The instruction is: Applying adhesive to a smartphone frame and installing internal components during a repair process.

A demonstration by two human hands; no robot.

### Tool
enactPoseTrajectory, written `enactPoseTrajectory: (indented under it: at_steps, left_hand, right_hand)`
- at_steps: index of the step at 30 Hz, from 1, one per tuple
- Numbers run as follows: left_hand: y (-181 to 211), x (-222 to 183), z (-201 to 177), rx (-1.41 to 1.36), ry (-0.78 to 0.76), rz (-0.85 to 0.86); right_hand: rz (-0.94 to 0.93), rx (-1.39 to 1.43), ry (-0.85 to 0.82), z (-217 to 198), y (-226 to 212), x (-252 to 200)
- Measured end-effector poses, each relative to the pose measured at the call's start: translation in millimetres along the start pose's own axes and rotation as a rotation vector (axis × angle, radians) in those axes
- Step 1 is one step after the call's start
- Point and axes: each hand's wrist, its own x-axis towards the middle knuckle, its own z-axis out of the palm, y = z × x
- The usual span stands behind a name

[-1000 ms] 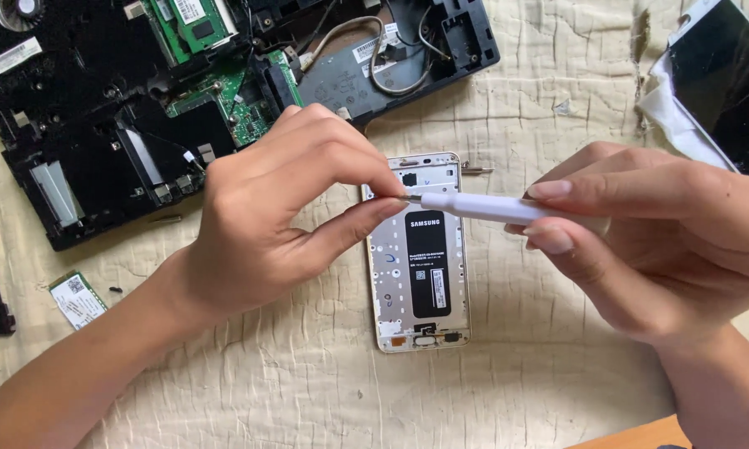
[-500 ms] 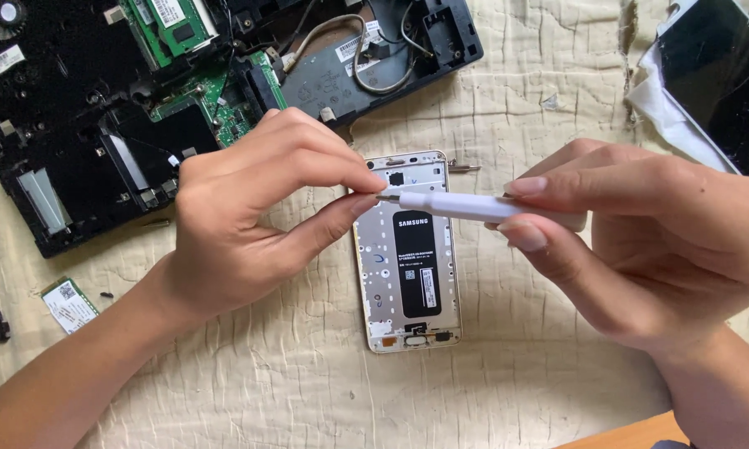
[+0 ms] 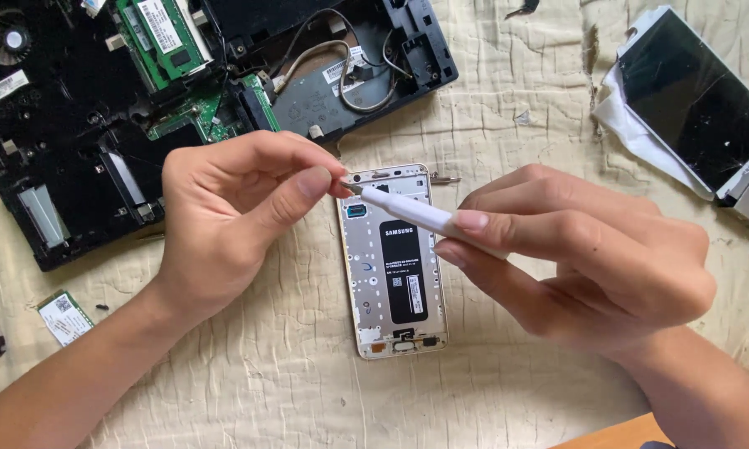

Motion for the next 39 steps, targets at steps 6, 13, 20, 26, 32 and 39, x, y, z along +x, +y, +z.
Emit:
enactPoseTrajectory:
  at_steps: [6,13,20,26,32,39]
  left_hand:
    - [1.5,1.7,2.6,0.022,-0.006,-0.018]
    - [2.8,2.0,2.3,0.023,-0.033,-0.017]
    - [4.0,0.8,1.5,-0.018,-0.035,-0.012]
    - [5.9,1.2,3.2,-0.028,-0.041,-0.014]
    - [7.1,1.5,3.4,-0.01,-0.05,0.001]
    - [9.5,-1.1,6.0,-0.055,-0.046,0.013]
  right_hand:
    - [-0.017,0.0,-0.012,-0.7,0.1,0.2]
    - [-0.008,-0.002,-0.015,-1.8,0.7,1.4]
    - [0.01,0.0,-0.036,-4.2,3.6,0.2]
    - [0.044,-0.005,-0.147,-12.4,3.8,0.7]
    - [0.073,0.013,-0.11,-8.8,6.0,-5.4]
    - [0.193,0.122,-0.062,-9.9,9.0,-20.3]
